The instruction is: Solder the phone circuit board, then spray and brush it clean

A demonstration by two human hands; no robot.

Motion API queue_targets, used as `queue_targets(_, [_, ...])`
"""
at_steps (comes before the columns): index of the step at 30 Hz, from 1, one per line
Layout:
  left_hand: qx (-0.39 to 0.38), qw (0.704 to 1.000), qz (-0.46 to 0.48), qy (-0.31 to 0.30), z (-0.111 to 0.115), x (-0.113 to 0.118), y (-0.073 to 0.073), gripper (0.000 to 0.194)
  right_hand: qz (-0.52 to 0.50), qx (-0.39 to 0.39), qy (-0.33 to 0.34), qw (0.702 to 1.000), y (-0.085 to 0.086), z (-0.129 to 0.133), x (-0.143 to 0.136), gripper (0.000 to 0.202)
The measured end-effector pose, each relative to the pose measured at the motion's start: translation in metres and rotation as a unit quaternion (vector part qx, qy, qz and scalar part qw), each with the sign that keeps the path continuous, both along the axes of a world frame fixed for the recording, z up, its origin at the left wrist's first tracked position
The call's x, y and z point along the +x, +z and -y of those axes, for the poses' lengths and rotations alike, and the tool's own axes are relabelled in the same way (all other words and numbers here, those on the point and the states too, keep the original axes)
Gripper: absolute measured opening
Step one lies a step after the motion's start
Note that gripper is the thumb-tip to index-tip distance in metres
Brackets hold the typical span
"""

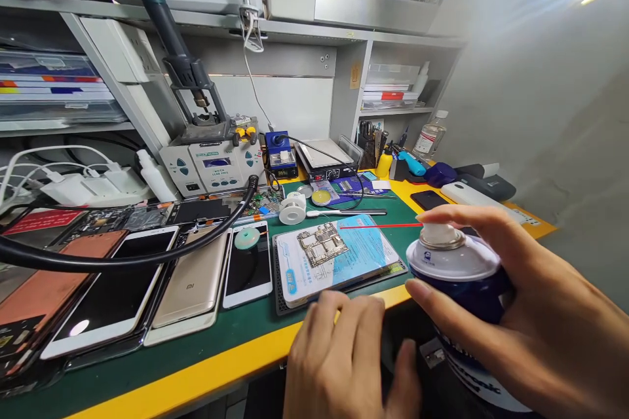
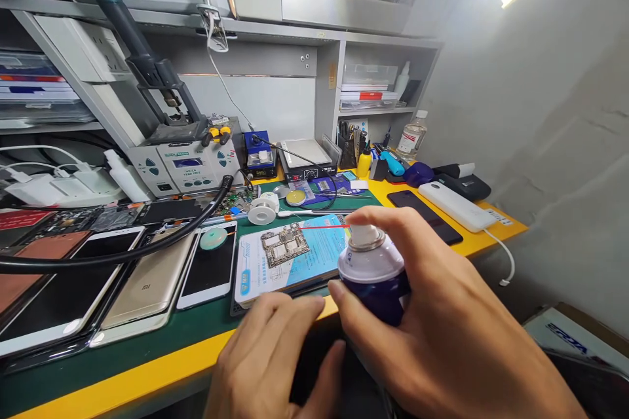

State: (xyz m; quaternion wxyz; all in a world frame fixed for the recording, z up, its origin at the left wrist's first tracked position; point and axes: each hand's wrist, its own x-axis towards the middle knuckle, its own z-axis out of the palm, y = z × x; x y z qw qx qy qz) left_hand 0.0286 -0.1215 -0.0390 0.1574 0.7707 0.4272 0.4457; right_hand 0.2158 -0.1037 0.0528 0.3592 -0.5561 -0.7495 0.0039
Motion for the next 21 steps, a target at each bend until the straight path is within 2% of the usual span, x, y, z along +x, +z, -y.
queue_targets(2, [0.132, 0.982, -0.115, 0.068, -0.016, -0.002, 0.003, 0.030, 0.005, 0.013, -0.010, 1.000, -0.001, 0.002, 0.004, 0.048])
queue_targets(3, [0.166, 0.969, -0.161, 0.086, -0.023, -0.001, 0.005, 0.033, 0.005, 0.014, -0.007, 1.000, -0.001, 0.002, 0.005, 0.048])
queue_targets(7, [0.140, 0.956, -0.225, 0.130, -0.043, 0.007, 0.004, 0.043, 0.026, 0.015, 0.010, 0.999, 0.003, -0.002, 0.005, 0.044])
queue_targets(12, [0.130, 0.952, -0.247, 0.126, -0.042, 0.008, -0.003, 0.043, 0.057, 0.045, 0.010, 0.997, 0.005, -0.003, 0.000, 0.040])
queue_targets(16, [0.141, 0.951, -0.260, 0.092, -0.033, 0.006, -0.008, 0.049, 0.057, 0.018, 0.029, 0.998, -0.001, -0.005, -0.003, 0.040])
queue_targets(18, [0.142, 0.957, -0.231, 0.104, -0.025, 0.007, -0.007, 0.046, 0.049, 0.003, 0.041, 0.998, -0.003, -0.007, -0.004, 0.042])
queue_targets(21, [0.128, 0.978, -0.122, 0.110, -0.007, 0.011, -0.003, 0.032, 0.042, -0.013, 0.061, 0.997, -0.004, -0.012, -0.008, 0.041])
